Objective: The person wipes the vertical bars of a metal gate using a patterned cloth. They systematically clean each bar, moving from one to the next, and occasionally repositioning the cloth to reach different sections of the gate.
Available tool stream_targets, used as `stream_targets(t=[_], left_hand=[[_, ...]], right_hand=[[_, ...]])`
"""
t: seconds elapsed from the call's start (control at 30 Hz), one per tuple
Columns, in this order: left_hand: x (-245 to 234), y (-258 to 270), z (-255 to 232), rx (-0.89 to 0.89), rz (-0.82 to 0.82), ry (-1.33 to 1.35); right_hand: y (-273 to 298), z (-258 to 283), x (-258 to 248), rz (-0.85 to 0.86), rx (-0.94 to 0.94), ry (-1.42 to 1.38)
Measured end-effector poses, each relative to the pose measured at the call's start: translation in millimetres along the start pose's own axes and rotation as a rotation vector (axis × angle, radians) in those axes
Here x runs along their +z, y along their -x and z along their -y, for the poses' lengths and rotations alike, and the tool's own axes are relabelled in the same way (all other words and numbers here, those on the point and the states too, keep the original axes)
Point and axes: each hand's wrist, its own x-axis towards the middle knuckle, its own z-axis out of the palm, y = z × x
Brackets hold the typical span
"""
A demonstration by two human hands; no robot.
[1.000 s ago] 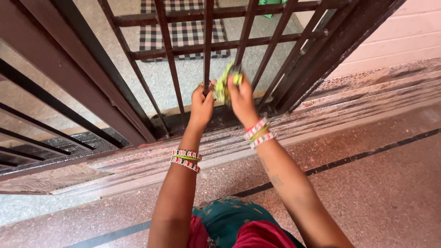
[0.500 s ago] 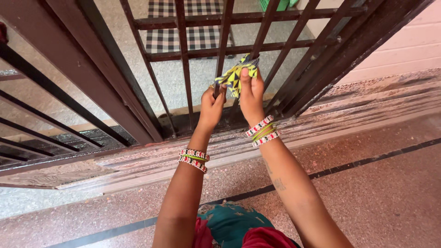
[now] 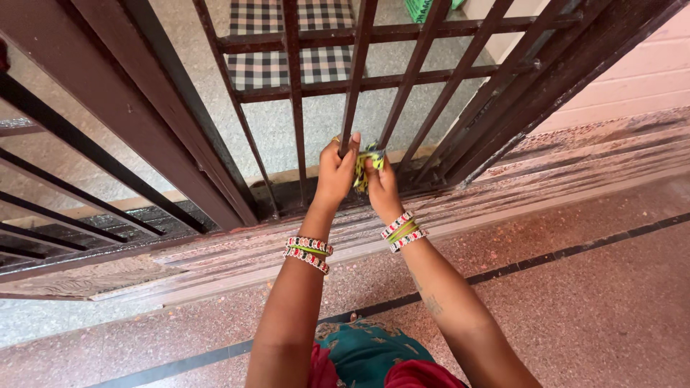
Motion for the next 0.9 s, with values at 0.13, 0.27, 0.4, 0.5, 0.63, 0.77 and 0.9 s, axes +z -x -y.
stream_targets(t=[0.13,0.27,0.4,0.5,0.63,0.77,0.9], left_hand=[[1,0,-4,-0.048,0.003,-0.004],[0,1,-5,-0.03,0.029,0.035],[1,-1,-1,-0.053,0.012,0.039],[1,-1,2,0.021,0.023,0.079],[0,-2,2,0.004,0.022,0.031],[1,-1,-3,-0.052,0.011,0.008],[1,-2,3,-0.002,0.014,0.045]], right_hand=[[22,-44,-13,0.001,0.062,0.21],[33,-50,-16,0.0,0.081,0.349],[18,-17,-2,-0.025,-0.045,0.188],[-9,45,9,-0.07,-0.101,0.245],[-55,130,23,-0.074,-0.172,0.104],[-62,152,29,-0.044,-0.201,0.103],[-61,138,26,-0.051,-0.218,0.055]])
